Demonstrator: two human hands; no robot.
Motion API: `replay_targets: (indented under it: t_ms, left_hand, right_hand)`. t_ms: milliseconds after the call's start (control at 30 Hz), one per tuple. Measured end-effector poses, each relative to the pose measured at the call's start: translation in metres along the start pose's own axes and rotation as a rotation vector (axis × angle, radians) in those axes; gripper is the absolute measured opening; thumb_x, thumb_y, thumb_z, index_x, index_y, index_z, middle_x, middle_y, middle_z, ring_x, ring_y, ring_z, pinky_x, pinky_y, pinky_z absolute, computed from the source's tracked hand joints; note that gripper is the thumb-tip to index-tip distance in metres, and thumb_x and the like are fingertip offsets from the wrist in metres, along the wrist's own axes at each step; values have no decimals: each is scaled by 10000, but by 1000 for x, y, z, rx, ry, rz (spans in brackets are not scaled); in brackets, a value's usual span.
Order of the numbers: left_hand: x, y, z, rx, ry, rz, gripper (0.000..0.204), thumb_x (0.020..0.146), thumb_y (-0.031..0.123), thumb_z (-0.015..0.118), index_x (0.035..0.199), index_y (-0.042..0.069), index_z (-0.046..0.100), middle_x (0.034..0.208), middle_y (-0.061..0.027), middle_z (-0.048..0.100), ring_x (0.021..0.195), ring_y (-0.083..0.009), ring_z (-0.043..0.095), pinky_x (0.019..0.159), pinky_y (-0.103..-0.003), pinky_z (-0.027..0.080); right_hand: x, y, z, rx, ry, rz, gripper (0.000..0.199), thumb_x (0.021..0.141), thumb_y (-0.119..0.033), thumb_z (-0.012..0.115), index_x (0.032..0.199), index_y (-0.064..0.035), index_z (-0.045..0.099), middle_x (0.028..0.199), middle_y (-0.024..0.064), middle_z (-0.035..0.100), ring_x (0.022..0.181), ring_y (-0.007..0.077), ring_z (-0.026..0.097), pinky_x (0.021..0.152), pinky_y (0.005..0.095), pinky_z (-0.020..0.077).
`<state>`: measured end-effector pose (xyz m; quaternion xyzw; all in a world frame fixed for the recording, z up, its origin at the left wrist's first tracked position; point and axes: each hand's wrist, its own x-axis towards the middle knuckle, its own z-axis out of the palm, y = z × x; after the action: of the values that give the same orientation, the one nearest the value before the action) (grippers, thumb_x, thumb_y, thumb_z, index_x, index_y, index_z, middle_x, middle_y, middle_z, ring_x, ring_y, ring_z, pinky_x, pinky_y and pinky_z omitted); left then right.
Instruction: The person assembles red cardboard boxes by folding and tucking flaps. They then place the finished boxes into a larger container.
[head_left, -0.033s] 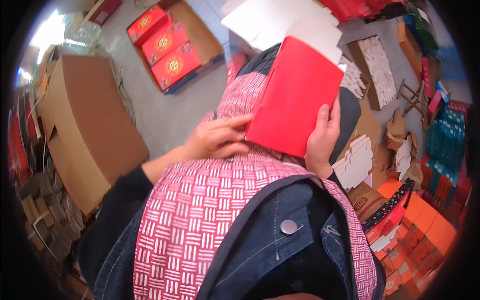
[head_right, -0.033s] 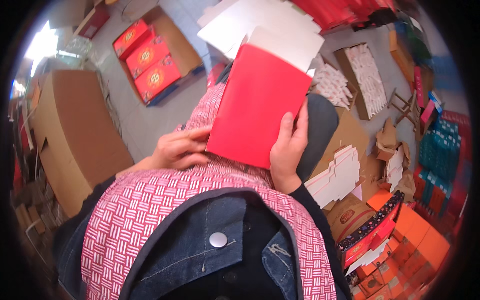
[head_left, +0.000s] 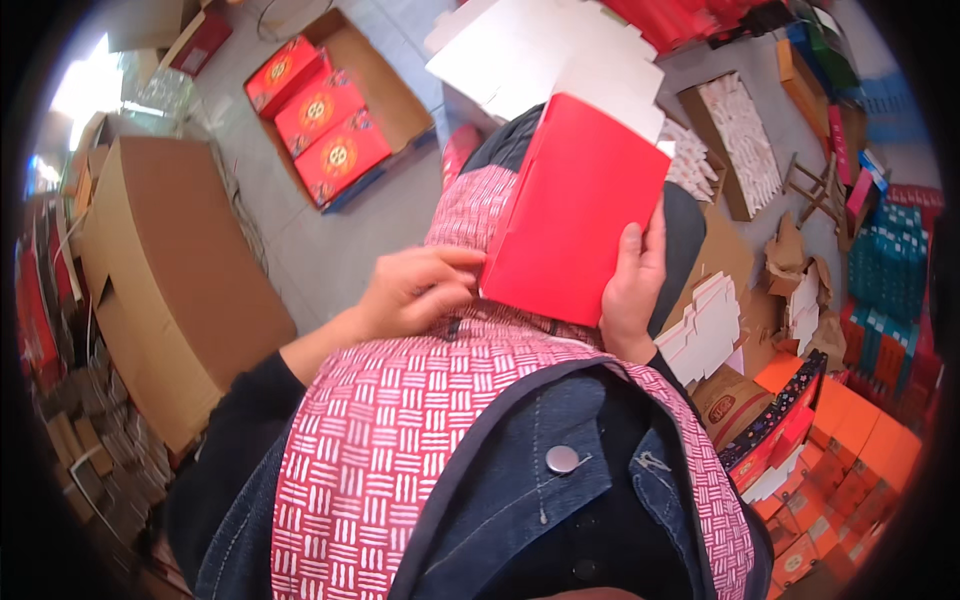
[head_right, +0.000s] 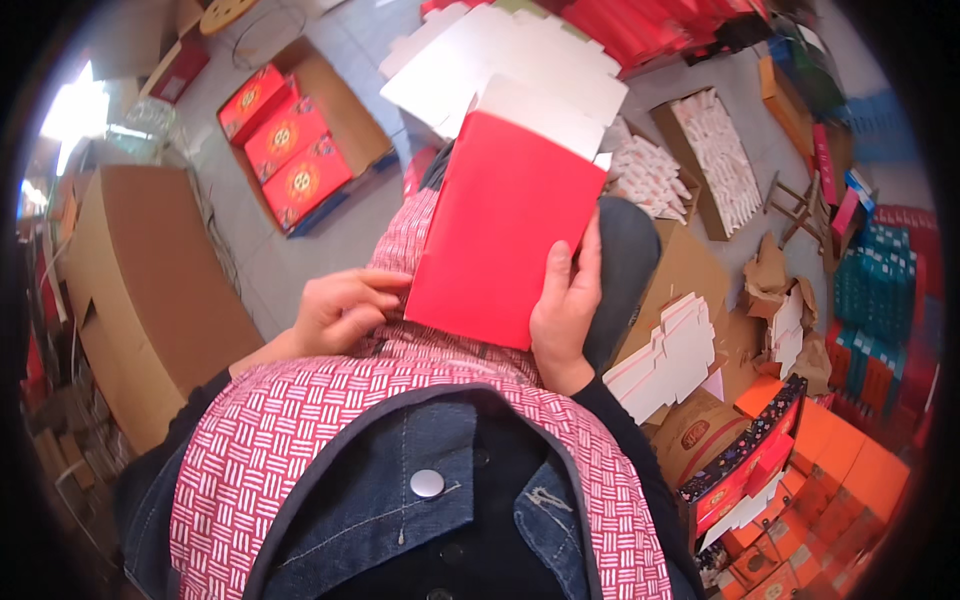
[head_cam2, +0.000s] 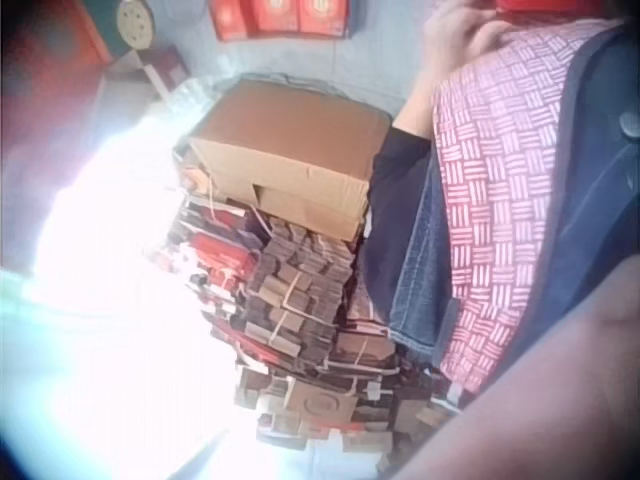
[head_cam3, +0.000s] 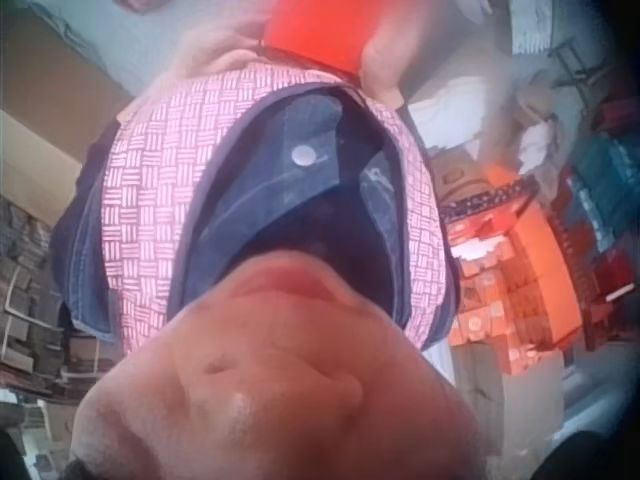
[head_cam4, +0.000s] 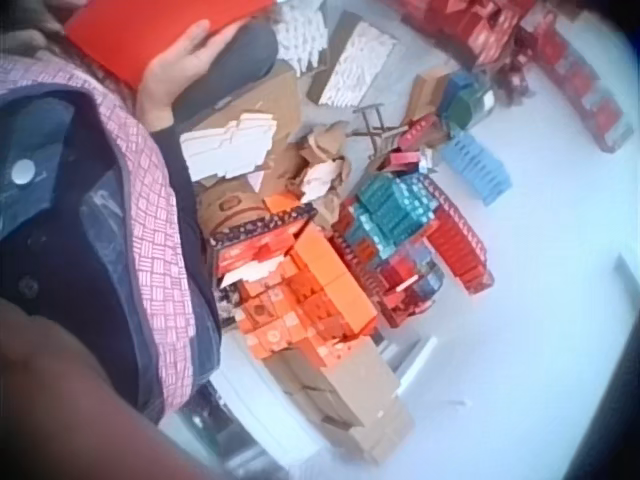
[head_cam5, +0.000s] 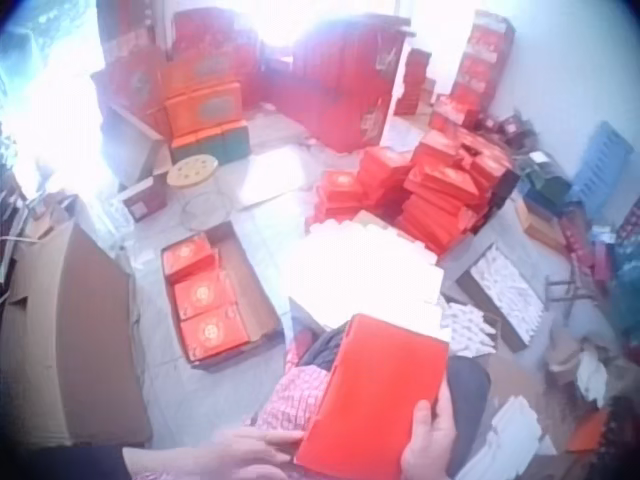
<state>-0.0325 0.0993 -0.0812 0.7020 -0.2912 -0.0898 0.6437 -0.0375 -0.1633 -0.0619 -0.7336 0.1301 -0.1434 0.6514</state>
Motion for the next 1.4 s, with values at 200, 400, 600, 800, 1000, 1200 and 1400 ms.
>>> replay_targets:
  t_ms: [200, 400, 600, 800, 1000, 1200, 1400]
  left_hand:
    - [101, 2, 43, -473, 376, -150, 570, 1008, 285, 381, 1450, -14, 180, 1488, -154, 251, 1365, -256, 283, 1093, -347, 268]
    - [112, 18, 60, -289, 216, -132, 572, 965, 116, 409, 1460, -29, 160, 1497, -171, 252, 1385, -252, 244, 1112, -327, 205]
    - [127, 24, 55, -183, 200, -241, 543, 966, 92, 445, 1458, 13, 230, 1460, -128, 315, 1302, -197, 363, 1048, -295, 315]
    - [152, 26, 54, -330, 222, -277, 547, 927, 56, 555, 1421, 33, 323, 1344, -92, 432, 1126, -152, 525, 903, -265, 460]
    - [161, 33, 50, -418, 123, -231, 573, 890, 64, 619, 1395, 26, 349, 1290, -118, 471, 1090, -155, 551, 883, -278, 477]
    - [170, 49, 56, -336, 105, -222, 552, 874, 94, 645, 1364, 24, 399, 1272, -123, 490, 1113, -157, 525, 937, -272, 432]
    - [167, 42, 54, -211, 140, -140, 303, 898, 111, 603, 1177, 10, 537, 1231, -121, 495, 1117, -176, 499, 947, -284, 394]
  right_hand:
    - [-12, -13, -7, -14, -39, -29, 470, 1002, -146, 408, 1430, 5, 286, 1393, 114, 419, 1255, 174, 418, 1046, 290, 322]
    - [-8, -18, -22, 95, -76, -20, 480, 987, -178, 450, 1414, -4, 315, 1316, 126, 459, 1193, 177, 464, 1017, 302, 353]
    - [43, -25, -40, 242, -124, 28, 465, 985, -213, 481, 1397, -33, 361, 1133, 58, 551, 979, 90, 530, 852, 231, 432]
    - [64, -36, -49, 206, -150, -6, 405, 992, -216, 471, 1361, -54, 438, 1043, 14, 582, 929, 55, 513, 853, 205, 407]
    - [77, -33, -79, 249, -364, 68, 442, 996, -325, 446, 1297, -7, 513, 1181, 59, 592, 1060, 94, 516, 944, 245, 384]
    - [74, -31, -80, 112, -294, -60, 481, 991, -338, 453, 1312, 18, 492, 1188, 84, 576, 1093, 125, 508, 964, 255, 368]
    - [74, -44, -78, -5, -258, -216, 422, 979, -316, 484, 1193, 33, 586, 1109, 82, 563, 1017, 153, 526, 910, 263, 389]
